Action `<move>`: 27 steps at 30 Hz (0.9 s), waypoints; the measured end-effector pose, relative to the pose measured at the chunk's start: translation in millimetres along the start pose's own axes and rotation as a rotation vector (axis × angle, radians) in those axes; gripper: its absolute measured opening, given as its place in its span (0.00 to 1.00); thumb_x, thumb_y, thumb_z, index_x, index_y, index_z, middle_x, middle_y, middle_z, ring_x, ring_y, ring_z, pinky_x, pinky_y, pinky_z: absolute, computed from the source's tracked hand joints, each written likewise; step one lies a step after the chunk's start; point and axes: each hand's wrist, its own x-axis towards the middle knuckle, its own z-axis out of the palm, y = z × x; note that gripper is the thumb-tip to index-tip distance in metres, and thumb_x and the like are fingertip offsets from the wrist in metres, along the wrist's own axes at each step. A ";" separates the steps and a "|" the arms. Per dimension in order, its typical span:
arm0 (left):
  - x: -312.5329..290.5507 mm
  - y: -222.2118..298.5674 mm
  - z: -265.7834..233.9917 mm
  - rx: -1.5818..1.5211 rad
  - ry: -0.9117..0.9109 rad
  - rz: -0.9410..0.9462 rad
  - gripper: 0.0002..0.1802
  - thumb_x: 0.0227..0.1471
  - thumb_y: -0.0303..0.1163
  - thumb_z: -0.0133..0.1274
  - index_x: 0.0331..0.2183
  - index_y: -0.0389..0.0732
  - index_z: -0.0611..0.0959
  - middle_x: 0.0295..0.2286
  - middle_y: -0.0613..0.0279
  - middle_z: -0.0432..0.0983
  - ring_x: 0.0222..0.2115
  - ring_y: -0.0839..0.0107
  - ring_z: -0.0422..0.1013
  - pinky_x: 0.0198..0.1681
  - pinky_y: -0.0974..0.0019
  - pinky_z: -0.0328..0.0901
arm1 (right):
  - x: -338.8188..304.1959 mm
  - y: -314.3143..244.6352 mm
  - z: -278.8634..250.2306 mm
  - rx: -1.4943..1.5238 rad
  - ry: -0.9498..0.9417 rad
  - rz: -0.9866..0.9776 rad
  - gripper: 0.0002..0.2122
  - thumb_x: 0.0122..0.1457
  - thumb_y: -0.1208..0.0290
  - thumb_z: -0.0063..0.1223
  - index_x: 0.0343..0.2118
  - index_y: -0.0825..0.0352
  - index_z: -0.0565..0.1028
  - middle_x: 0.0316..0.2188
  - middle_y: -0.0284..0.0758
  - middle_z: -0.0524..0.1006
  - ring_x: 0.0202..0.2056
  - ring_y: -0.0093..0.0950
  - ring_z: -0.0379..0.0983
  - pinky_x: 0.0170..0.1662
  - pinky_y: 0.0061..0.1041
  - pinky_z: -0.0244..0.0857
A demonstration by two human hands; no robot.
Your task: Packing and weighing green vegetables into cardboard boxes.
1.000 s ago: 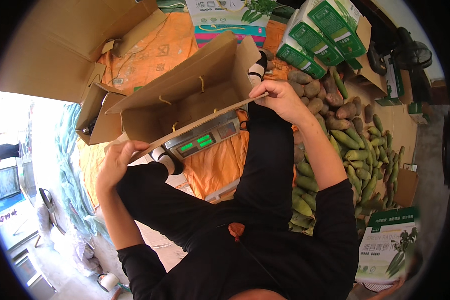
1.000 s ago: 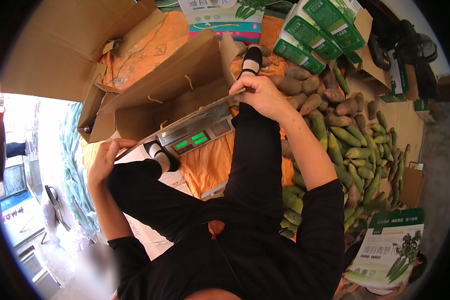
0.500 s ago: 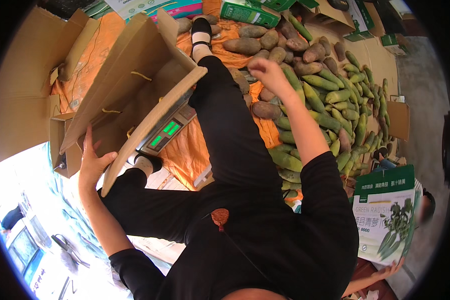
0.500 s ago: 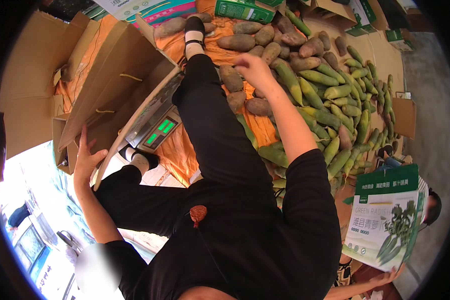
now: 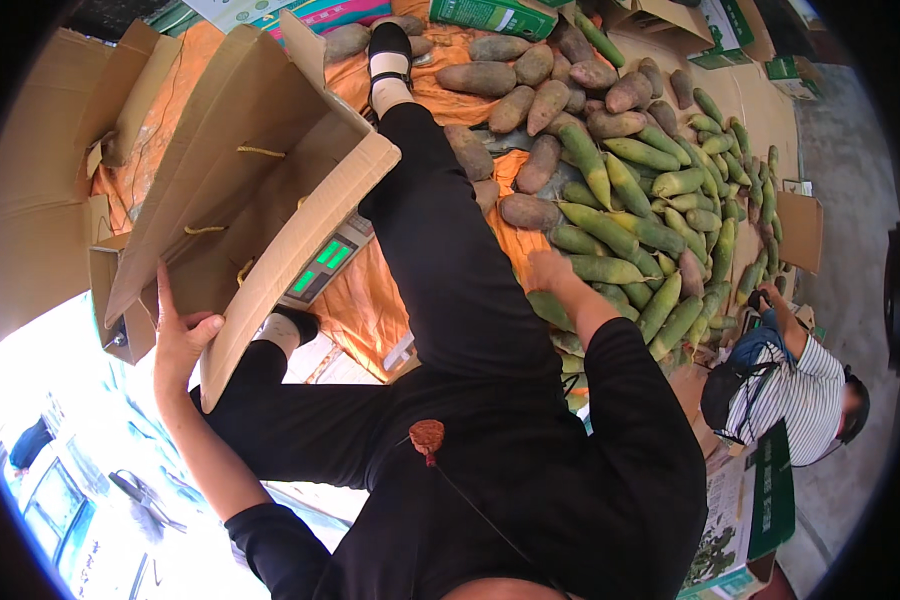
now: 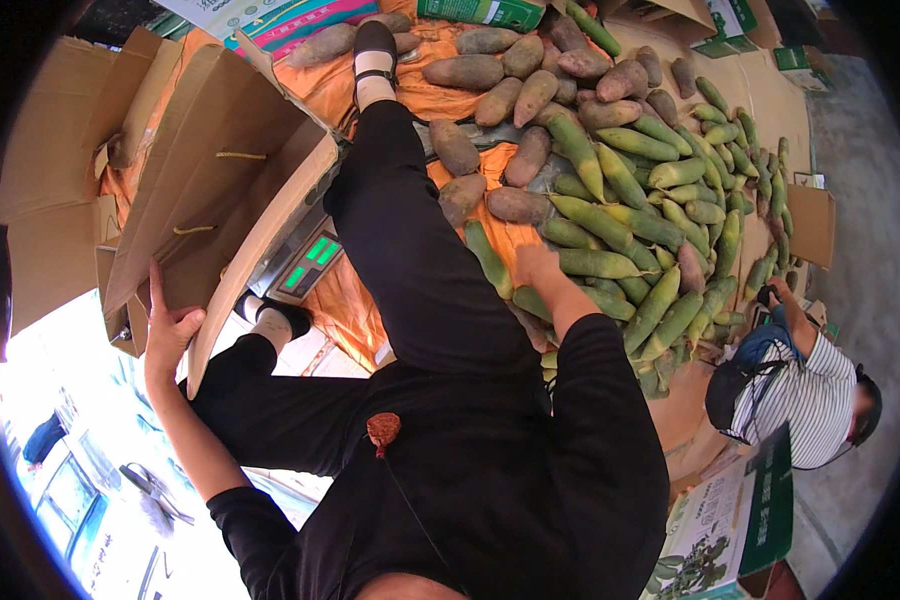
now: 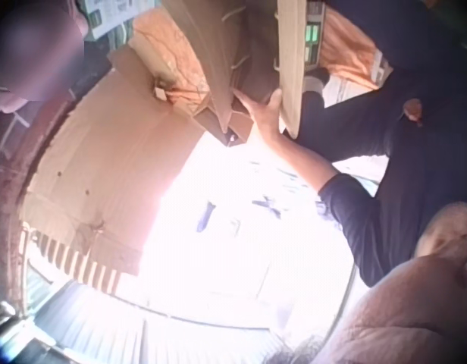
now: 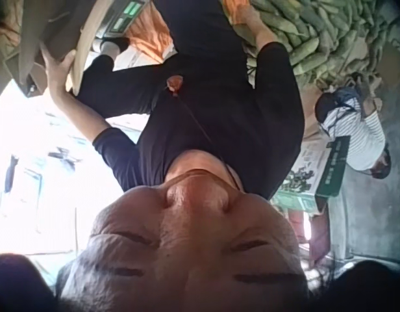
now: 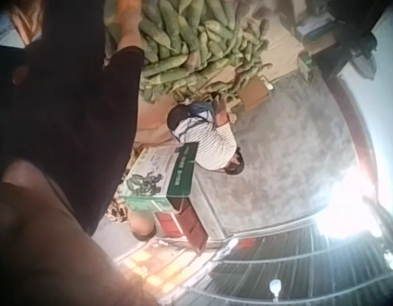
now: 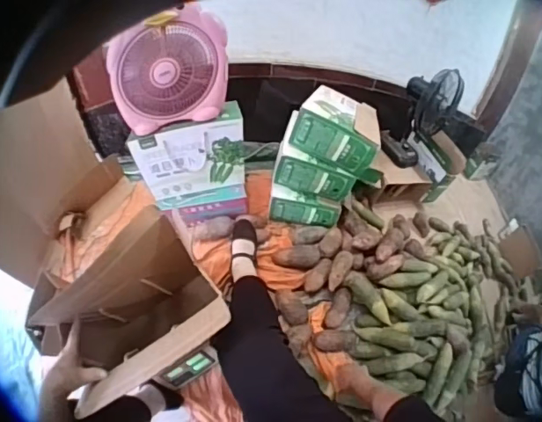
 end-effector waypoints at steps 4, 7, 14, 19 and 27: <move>4.2 8.4 0.2 0.013 -0.005 -0.026 0.69 0.30 0.44 0.71 0.65 0.53 0.43 0.47 0.41 0.71 0.35 0.62 0.76 0.42 0.62 0.70 | -18.7 16.4 68.5 -0.124 -0.044 0.084 0.21 0.50 0.64 0.59 0.48 0.58 0.72 0.53 0.33 0.68 0.57 0.34 0.63 0.53 0.43 0.61; 2.6 16.2 4.7 -0.041 0.003 -0.045 0.68 0.31 0.37 0.71 0.65 0.52 0.43 0.53 0.40 0.65 0.34 0.64 0.76 0.41 0.63 0.70 | -15.7 20.9 93.2 -0.183 0.050 0.077 0.23 0.47 0.64 0.62 0.49 0.57 0.71 0.53 0.32 0.67 0.56 0.34 0.63 0.53 0.42 0.61; -0.6 14.8 5.4 -0.029 -0.018 -0.027 0.65 0.35 0.24 0.67 0.65 0.50 0.41 0.38 0.46 0.76 0.31 0.66 0.76 0.39 0.64 0.70 | -11.2 30.4 50.1 0.167 0.255 0.056 0.28 0.40 0.67 0.67 0.47 0.64 0.69 0.50 0.37 0.68 0.53 0.40 0.64 0.51 0.41 0.63; -3.2 24.9 -2.0 -0.023 -0.018 -0.141 0.66 0.32 0.26 0.69 0.65 0.48 0.43 0.62 0.44 0.48 0.32 0.65 0.76 0.38 0.64 0.71 | -21.6 31.1 -65.7 0.978 0.619 -0.341 0.30 0.39 0.76 0.68 0.49 0.69 0.68 0.43 0.39 0.72 0.45 0.36 0.70 0.50 0.32 0.63; 0.5 22.9 -3.7 0.046 -0.037 -0.092 0.68 0.31 0.34 0.71 0.64 0.44 0.42 0.63 0.51 0.46 0.32 0.65 0.76 0.42 0.63 0.69 | -199.0 -79.8 -306.6 0.985 1.022 -1.007 0.31 0.43 0.79 0.65 0.53 0.67 0.67 0.43 0.33 0.74 0.45 0.25 0.71 0.52 0.27 0.64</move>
